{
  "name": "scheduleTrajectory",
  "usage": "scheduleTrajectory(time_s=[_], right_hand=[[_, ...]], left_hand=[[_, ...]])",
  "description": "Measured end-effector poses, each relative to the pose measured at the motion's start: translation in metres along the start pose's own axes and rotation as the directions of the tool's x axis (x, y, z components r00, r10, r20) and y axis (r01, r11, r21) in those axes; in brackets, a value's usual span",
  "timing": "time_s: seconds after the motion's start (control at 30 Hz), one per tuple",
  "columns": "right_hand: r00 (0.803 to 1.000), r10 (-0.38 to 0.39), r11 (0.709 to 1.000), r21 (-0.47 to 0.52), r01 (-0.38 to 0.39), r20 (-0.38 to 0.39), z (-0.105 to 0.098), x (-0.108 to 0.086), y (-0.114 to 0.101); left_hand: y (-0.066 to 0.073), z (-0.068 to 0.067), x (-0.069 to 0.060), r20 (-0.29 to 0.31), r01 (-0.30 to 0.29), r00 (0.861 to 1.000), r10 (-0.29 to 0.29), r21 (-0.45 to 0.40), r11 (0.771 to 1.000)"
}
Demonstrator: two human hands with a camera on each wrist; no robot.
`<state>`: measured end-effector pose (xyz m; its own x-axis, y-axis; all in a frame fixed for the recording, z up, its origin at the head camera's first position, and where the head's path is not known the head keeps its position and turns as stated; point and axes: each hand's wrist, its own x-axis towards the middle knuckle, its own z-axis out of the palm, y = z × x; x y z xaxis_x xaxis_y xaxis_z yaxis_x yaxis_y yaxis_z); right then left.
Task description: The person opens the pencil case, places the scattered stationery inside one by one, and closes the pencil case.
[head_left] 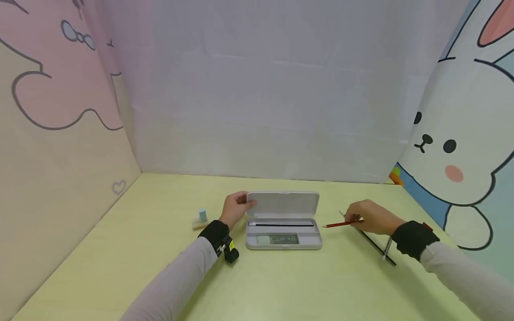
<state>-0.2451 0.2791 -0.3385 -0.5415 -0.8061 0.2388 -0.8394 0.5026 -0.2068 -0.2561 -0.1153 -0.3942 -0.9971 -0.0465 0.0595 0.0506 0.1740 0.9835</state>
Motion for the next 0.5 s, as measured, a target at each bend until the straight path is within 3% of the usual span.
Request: scheduleTrajectory(time_s=[0.2, 0.5], right_hand=[[0.997, 0.043, 0.999, 0.002, -0.043, 0.058, 0.009, 0.025, -0.017], [0.993, 0.066, 0.997, -0.058, -0.06, 0.097, 0.026, 0.082, -0.048]], left_hand=[[0.0, 0.001, -0.004, -0.001, -0.017, 1.0, 0.017, 0.007, 1.0], [0.002, 0.0, -0.004, -0.001, 0.001, 1.0, -0.001, -0.007, 1.0]])
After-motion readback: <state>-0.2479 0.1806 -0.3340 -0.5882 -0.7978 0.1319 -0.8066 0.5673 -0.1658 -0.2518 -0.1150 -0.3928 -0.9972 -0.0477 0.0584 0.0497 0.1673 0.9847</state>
